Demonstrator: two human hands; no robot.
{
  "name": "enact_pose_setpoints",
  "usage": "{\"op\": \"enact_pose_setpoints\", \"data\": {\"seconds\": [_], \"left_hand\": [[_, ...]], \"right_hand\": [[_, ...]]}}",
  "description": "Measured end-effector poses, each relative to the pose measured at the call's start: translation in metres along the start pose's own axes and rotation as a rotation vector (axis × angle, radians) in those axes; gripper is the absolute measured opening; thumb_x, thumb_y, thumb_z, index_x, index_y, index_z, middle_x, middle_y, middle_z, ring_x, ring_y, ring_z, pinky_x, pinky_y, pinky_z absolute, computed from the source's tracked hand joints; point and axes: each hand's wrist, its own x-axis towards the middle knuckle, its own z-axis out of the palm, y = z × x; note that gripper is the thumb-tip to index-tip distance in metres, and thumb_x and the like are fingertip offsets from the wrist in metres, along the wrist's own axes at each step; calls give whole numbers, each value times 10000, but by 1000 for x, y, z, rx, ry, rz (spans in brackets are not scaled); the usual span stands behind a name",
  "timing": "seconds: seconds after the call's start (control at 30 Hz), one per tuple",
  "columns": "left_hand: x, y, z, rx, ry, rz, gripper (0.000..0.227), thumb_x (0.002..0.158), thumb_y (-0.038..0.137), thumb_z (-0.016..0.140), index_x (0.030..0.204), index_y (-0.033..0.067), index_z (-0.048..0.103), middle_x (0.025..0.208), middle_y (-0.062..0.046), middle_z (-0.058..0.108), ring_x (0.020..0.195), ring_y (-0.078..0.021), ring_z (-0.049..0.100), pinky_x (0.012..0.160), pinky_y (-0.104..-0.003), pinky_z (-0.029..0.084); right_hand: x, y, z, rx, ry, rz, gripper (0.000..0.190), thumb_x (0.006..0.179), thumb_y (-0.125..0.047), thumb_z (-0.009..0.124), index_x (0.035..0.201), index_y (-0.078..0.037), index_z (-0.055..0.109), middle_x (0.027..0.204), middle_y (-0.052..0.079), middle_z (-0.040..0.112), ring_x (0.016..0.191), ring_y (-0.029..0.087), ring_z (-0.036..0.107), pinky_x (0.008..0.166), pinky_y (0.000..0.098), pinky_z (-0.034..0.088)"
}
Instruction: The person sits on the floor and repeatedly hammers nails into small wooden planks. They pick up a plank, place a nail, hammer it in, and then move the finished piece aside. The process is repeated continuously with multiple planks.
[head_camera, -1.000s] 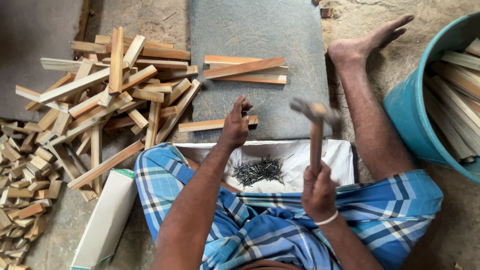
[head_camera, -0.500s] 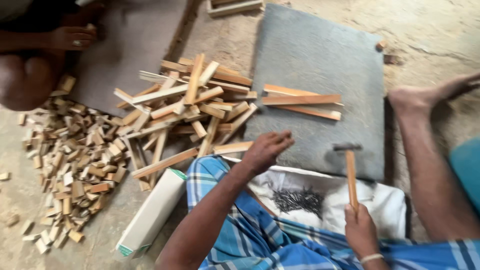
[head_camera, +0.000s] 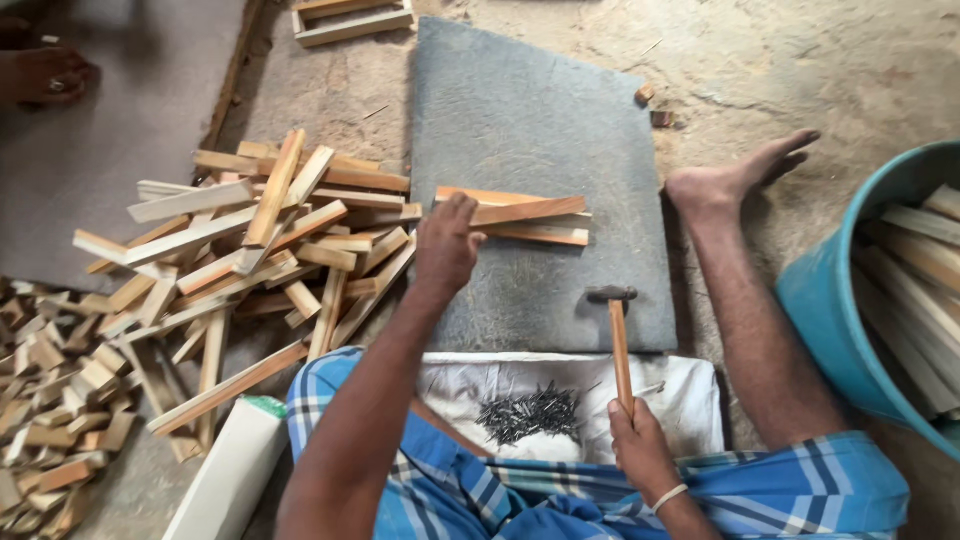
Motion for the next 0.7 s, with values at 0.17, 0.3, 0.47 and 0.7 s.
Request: {"op": "enact_pose_setpoints", "data": {"seconds": [0.17,0.3,0.47,0.7], "left_hand": [[14,-13,41,113,-38,54,335,928,182,695,1260,141,686,1154,-84,717,995,-256,637,954,-505,448],[-9,-7,48,-614,-470,-446,312,1118,323,525,1206,76,695,934,-129,733,839,-250,671,829,-455,543],[-84,-20,6,-534,-448,-291,252,1011,271,616,1123,66,709,1041,-100,709,952,-242,636,850,-422,517],[-131,-33,4,345,-35,183,246,782,59,671,1021,92,721,1248,-152,637,1171,-330,588,1010,-561,404]], "right_hand": [[-6,-7,0,-25,-7,5,267,1004,-320,572,916,-71,535,634,1,492,468,105,464,389,295,407],[-3,-11,3,-41,-3,-9,274,1007,-322,565,910,-68,530,636,5,493,463,115,462,382,296,416],[-11,-19,0,51,0,-11,261,1008,-299,574,893,-66,542,651,-3,483,477,105,446,380,287,386],[-25,-24,-5,53,-5,-47,289,1022,-311,567,873,-63,553,666,-17,482,496,84,440,385,266,373]]}}
